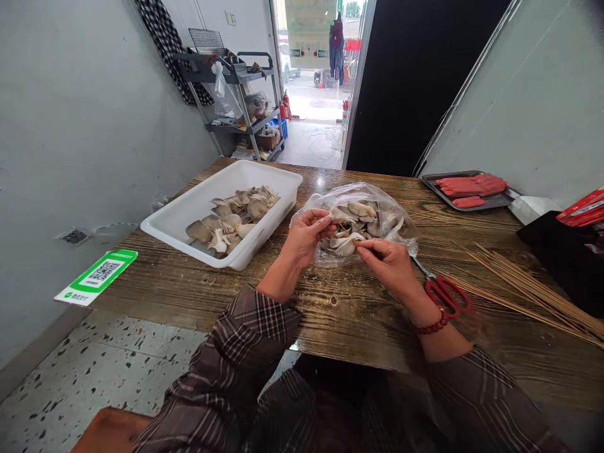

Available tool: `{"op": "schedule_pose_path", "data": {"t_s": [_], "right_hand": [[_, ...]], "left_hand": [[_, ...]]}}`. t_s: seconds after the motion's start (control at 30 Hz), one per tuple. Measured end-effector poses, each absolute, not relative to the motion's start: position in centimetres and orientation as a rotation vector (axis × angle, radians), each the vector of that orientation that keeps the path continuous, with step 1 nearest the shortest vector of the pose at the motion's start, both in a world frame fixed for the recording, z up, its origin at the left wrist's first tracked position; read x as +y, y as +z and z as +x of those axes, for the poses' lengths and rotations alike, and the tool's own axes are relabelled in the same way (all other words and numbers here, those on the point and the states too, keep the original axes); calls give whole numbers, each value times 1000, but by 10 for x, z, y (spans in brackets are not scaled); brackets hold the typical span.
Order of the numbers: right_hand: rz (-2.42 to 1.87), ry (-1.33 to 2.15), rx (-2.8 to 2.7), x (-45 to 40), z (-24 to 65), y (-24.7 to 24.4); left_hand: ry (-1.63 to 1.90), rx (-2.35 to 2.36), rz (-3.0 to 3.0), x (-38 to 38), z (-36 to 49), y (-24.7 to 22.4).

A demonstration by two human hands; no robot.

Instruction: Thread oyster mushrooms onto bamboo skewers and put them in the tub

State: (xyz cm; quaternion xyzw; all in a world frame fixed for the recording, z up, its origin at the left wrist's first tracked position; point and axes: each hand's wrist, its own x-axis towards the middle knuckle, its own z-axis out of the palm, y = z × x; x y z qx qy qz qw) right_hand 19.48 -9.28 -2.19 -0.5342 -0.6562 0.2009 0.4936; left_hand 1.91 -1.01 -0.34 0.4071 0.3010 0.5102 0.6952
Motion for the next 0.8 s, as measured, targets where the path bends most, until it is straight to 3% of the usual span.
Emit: {"op": "schedule_pose_path", "data": {"t_s": [0.8], "right_hand": [[-1313,472,-1610,-90,199,-27]], "left_hand": [[1279,759,1176,-9,21,-5]]}}
